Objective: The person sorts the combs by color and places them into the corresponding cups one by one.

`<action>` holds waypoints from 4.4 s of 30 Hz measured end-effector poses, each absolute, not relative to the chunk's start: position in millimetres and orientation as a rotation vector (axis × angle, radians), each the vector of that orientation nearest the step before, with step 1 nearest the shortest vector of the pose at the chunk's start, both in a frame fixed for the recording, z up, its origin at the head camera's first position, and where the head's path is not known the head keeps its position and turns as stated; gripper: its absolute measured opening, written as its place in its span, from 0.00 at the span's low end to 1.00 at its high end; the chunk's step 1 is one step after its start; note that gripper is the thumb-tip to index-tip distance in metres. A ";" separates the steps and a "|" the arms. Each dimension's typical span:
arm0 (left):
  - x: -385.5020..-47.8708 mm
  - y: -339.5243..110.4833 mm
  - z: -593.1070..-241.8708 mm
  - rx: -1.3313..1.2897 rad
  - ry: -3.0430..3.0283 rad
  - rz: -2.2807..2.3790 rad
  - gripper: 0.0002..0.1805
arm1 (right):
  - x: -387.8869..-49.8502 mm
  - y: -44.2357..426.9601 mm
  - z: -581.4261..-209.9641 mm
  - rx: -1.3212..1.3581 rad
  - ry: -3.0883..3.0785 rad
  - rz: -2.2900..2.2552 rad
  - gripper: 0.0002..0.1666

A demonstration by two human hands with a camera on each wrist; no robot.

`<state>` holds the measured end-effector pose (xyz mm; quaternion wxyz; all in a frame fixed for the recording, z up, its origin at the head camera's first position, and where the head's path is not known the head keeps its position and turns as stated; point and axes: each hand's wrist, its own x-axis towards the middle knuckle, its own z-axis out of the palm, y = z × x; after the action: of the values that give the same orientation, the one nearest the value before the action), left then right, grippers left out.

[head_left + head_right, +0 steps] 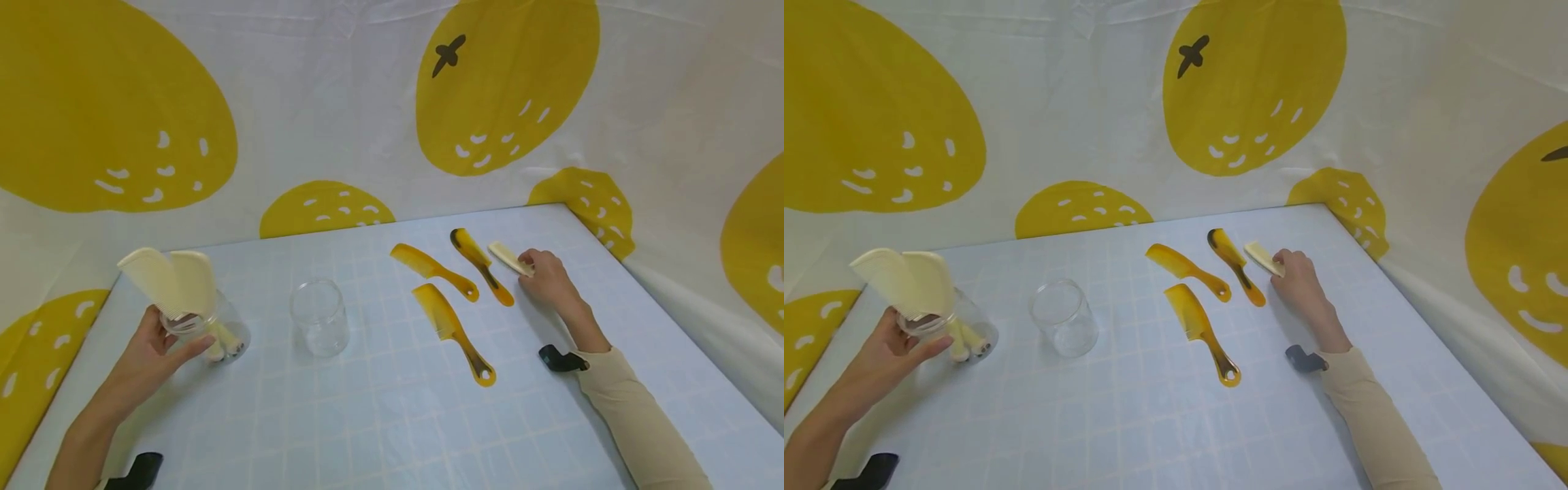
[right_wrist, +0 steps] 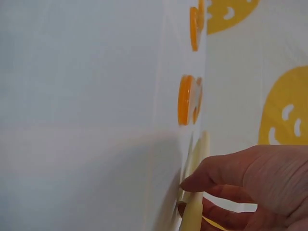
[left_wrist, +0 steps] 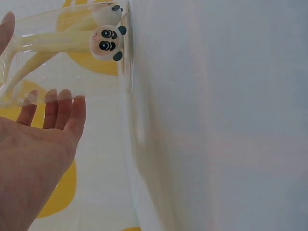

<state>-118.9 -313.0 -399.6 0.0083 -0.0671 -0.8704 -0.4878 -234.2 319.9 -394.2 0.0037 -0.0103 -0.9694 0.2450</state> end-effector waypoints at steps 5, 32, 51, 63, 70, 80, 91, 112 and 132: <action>-119.4 -314.3 -400.1 -0.221 -2.714 -1.535 0.46 | -232.3 320.0 -390.8 0.003 -3.006 0.794 0.21; -118.3 -315.1 -399.0 -0.198 -2.715 -1.536 0.47 | -223.3 311.3 -355.3 0.160 -2.600 0.884 0.15; -118.9 -313.6 -398.8 -0.262 -2.685 -1.551 0.47 | -211.3 292.9 -336.4 0.204 -2.463 0.890 0.17; -117.8 -313.5 -397.1 -0.251 -2.707 -1.548 0.47 | -199.8 265.6 -319.8 0.338 -2.303 1.108 0.21; -118.0 -313.2 -396.9 -0.246 -2.709 -1.561 0.47 | -196.7 246.2 -310.1 0.420 -2.208 1.248 0.25; -119.5 -312.0 -398.8 -0.240 -2.713 -1.517 0.47 | -191.0 224.5 -301.6 0.491 -2.129 1.379 0.23; -117.4 -311.0 -400.9 -0.227 -2.714 -1.503 0.48 | -186.2 196.4 -296.9 0.594 -2.004 1.556 0.24; -117.5 -313.7 -397.8 -0.215 -2.718 -1.530 0.47 | -185.9 133.7 -282.7 0.761 -1.680 1.875 0.21; -116.4 -309.5 -398.7 -0.211 -2.706 -1.522 0.48 | -179.9 61.6 -283.8 0.849 -1.643 2.063 0.22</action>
<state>-116.4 -309.5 -398.7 0.0150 -0.0678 -0.8695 -0.4890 -179.9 61.6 -283.8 0.1844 0.3013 -0.5827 0.7319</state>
